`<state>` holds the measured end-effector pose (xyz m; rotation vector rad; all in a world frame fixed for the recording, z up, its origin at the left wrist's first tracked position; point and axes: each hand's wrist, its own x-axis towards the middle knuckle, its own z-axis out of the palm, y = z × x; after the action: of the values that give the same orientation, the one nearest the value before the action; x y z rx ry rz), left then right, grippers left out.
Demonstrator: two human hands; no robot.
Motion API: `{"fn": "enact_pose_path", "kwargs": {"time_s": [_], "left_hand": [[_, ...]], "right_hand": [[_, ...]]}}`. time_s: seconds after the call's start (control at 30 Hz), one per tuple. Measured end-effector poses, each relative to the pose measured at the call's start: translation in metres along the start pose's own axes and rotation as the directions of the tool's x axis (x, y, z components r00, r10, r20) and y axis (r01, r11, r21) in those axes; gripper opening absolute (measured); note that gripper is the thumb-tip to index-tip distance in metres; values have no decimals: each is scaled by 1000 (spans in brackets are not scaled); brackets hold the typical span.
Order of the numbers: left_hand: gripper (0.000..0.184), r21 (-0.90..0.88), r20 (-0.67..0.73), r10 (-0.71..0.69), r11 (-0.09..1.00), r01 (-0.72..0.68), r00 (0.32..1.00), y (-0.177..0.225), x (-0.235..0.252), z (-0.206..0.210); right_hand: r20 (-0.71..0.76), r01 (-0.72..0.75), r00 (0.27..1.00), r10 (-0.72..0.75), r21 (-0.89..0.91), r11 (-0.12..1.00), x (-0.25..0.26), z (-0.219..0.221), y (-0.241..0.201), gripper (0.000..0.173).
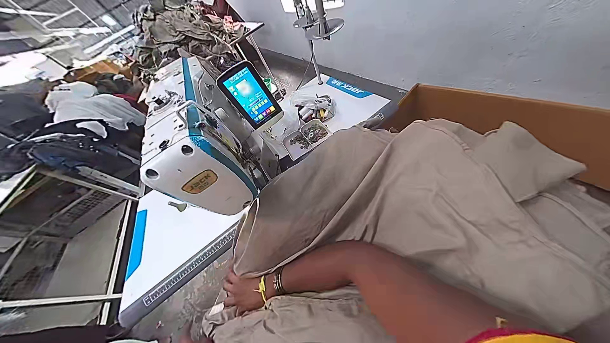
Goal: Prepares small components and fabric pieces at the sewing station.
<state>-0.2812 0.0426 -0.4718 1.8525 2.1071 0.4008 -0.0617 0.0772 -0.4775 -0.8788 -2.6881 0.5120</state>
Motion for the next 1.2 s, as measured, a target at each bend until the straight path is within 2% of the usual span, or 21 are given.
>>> {"fn": "enact_pose_path", "kwargs": {"time_s": [0.03,0.1,0.13,0.2,0.23,0.3,0.33,0.37,0.43,0.47,0.5,0.6,0.67,0.73,0.83,0.9,0.93,1.0,1.1,1.13,1.2], "left_hand": [[50,-8,-29,196,981,-196,980,35,4,-13],[41,-65,-74,564,820,-568,823,103,17,-41],[49,-134,-69,661,736,-664,747,134,23,-50],[68,-250,39,731,667,-702,681,185,21,-56],[71,-229,67,736,668,-708,673,206,13,-50],[81,-51,33,767,642,-765,641,233,-12,-31],[80,59,-50,812,584,-810,582,238,-25,-19],[77,116,-96,847,532,-839,523,240,-37,-11],[71,162,-118,899,437,-885,423,237,-57,6],[69,163,-117,905,424,-891,409,236,-63,18],[69,143,-97,889,457,-878,447,234,-64,30],[65,73,145,665,731,-678,733,233,-29,56],[59,137,214,496,838,-529,841,231,13,81],[61,52,202,379,917,-396,903,223,46,104],[56,-260,115,380,903,-341,918,204,66,147],[50,-427,185,426,846,-318,886,189,68,174],[46,-434,261,414,857,-277,872,191,68,173],[45,-278,497,276,949,-150,822,235,65,131],[42,-331,362,387,904,-271,848,211,58,142],[42,-283,384,383,915,-288,840,199,58,148],[43,-144,527,277,961,-236,804,199,55,134]], "right_hand": [[52,-7,999,10,-53,999,-12,-25,-18,33],[-83,38,995,-46,-99,994,-52,-77,-41,21],[-245,61,965,-88,-117,991,-77,-104,-45,18],[-635,26,760,-135,-177,984,-127,-155,-32,23],[-692,-44,718,-74,-151,987,-153,-184,-12,24],[-557,-182,820,132,-35,983,-208,-219,47,36],[-397,-259,889,227,-27,966,-240,-223,77,45],[-253,-339,915,316,-51,940,-271,-222,101,53],[-83,-442,897,434,-156,884,-316,-211,121,59],[3,-470,878,479,-186,863,-327,-207,120,64],[80,-510,843,531,-192,838,-332,-202,119,68],[170,-694,674,719,-187,695,-319,-179,132,77],[177,-797,538,825,-214,565,-293,-164,142,81],[193,-841,444,875,-247,481,-268,-156,147,81],[183,-858,406,896,-261,442,-257,-143,165,69],[166,-864,402,900,-256,433,-255,-132,178,49],[172,-874,387,906,-243,420,-251,-127,183,41],[148,-907,346,927,-200,370,-243,-131,190,37],[16,-935,353,936,-36,353,-241,-128,185,43],[-43,-934,349,936,61,351,-240,-125,180,46],[-130,-890,354,926,258,376,-234,-126,170,50]]}}
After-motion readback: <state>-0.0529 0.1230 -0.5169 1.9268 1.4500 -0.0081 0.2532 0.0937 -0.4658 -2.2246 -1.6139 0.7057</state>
